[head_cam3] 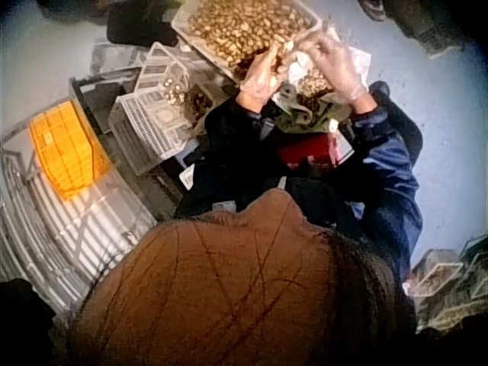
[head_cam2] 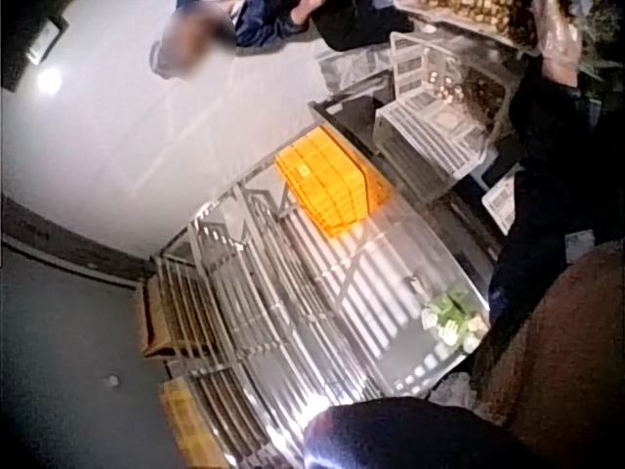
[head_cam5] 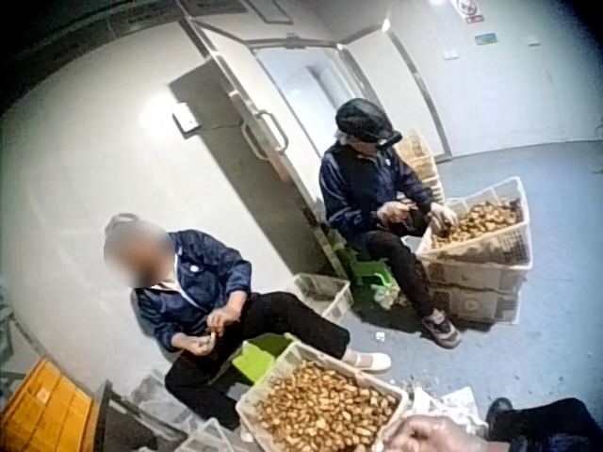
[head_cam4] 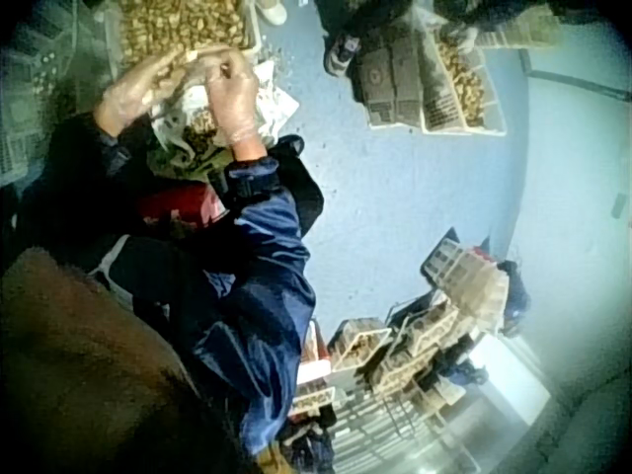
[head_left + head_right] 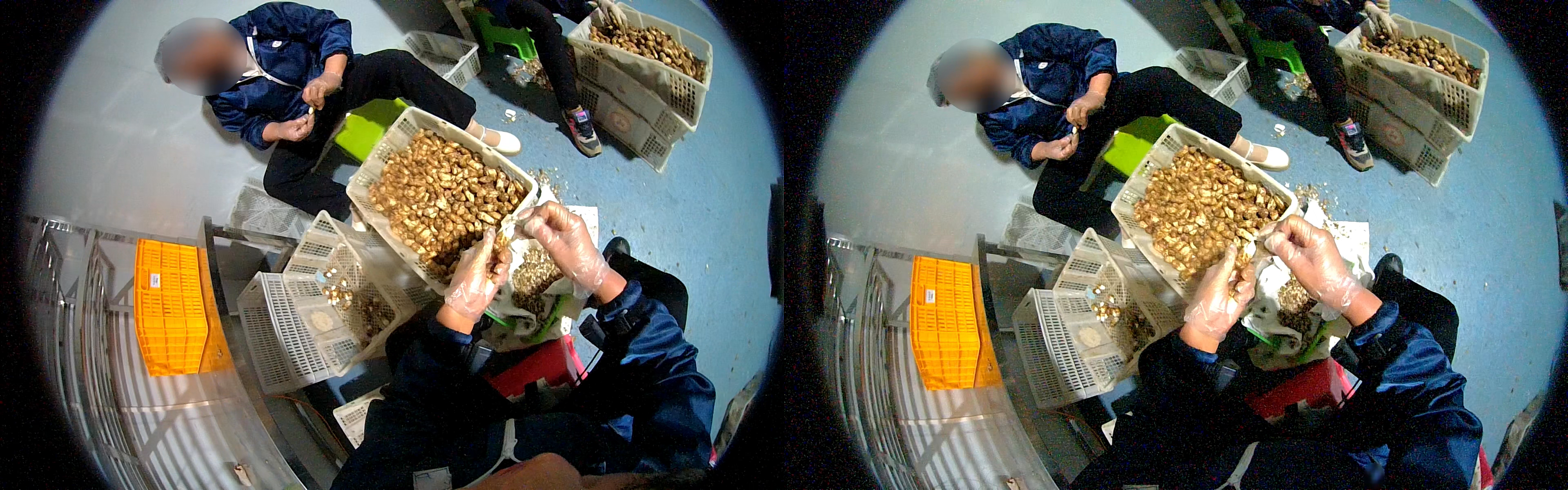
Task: The person peels pieces of ginger by hand while seated on the floor surrounded by crates.
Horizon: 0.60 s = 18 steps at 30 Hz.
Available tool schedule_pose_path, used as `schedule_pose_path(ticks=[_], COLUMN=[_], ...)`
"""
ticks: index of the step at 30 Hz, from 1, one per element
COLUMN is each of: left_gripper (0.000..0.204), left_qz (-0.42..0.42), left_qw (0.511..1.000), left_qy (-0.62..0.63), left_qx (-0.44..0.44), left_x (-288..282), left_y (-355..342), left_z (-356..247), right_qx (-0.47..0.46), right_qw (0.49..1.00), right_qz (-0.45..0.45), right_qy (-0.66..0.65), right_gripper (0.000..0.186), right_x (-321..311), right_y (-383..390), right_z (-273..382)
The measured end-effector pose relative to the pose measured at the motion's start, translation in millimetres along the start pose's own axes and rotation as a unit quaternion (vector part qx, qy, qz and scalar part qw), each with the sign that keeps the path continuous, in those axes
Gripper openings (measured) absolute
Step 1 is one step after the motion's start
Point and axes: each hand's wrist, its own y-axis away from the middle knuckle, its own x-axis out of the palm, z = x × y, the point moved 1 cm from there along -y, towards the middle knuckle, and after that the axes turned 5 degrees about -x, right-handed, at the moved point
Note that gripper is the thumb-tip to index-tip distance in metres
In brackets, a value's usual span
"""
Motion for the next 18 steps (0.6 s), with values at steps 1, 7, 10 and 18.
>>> schedule_pose_path(ticks=[1,7,10,18], left_gripper=[0.039,0.029,0.033,0.032], left_qz=[-0.013,0.023,0.045,0.093], left_qw=[0.999,0.999,0.98,0.983], left_qy=[0.037,0.031,0.186,0.157], left_qx=[-0.011,0.021,-0.057,0.034], left_x=[3.1,-7.7,-18.9,-107.2], left_y=[0.7,-2.0,-4.4,-33.9], left_z=[-1.9,6.0,0.9,-27.6], right_qx=[-0.054,-0.027,0.006,0.017], right_qw=[0.996,0.997,0.996,0.993], right_qz=[0.016,0.018,-0.018,-0.033], right_qy=[0.068,0.074,0.084,0.112], right_gripper=[0.014,0.013,0.017,0.02], right_x=[2.1,7.3,-3.0,-0.4], right_y=[0.9,1.3,1.0,1.0], right_z=[6.0,10.2,-4.7,4.7])
